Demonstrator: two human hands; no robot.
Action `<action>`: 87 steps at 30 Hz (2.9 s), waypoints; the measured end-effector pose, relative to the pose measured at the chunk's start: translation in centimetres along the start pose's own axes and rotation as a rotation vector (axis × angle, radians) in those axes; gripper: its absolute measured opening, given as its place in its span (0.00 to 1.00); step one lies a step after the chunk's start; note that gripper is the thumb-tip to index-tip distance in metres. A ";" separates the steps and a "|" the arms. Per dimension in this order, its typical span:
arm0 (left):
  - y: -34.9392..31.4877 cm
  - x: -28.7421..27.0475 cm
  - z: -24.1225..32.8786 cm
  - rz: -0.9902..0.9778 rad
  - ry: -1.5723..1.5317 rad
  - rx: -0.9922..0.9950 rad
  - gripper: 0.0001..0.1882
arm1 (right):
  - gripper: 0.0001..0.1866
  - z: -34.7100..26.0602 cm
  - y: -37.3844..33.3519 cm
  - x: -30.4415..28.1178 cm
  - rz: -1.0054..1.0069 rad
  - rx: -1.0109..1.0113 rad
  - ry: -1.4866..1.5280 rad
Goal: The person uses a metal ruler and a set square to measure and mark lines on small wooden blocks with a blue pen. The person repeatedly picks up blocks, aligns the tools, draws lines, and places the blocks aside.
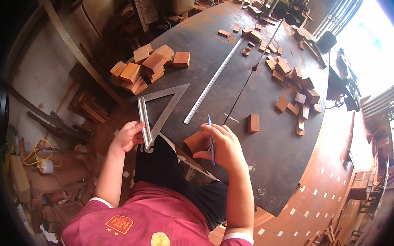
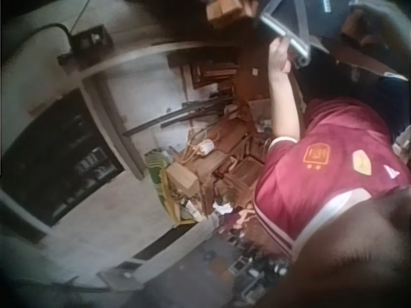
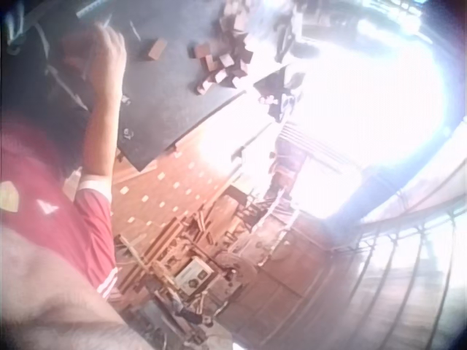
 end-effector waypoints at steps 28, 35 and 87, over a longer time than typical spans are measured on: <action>-5.3 11.9 -3.6 -0.112 0.074 0.127 0.16 | 0.18 0.5 -0.5 0.7 0.255 0.156 -0.010; -5.5 12.1 -3.2 -0.072 0.131 0.168 0.14 | 0.09 1.0 -0.5 0.6 0.338 0.193 0.148; -5.5 13.0 -3.8 -0.046 0.129 0.212 0.14 | 0.05 1.5 0.2 3.2 0.220 0.435 0.491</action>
Point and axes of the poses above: each hand's wrist, its own y-axis towards the middle knuckle, its own x-axis out of the palm, z = x × y, the point moved 3 cm from there along y, towards the middle knuckle, and after that the axes turned 9 degrees about -x, right-handed, at the moved point
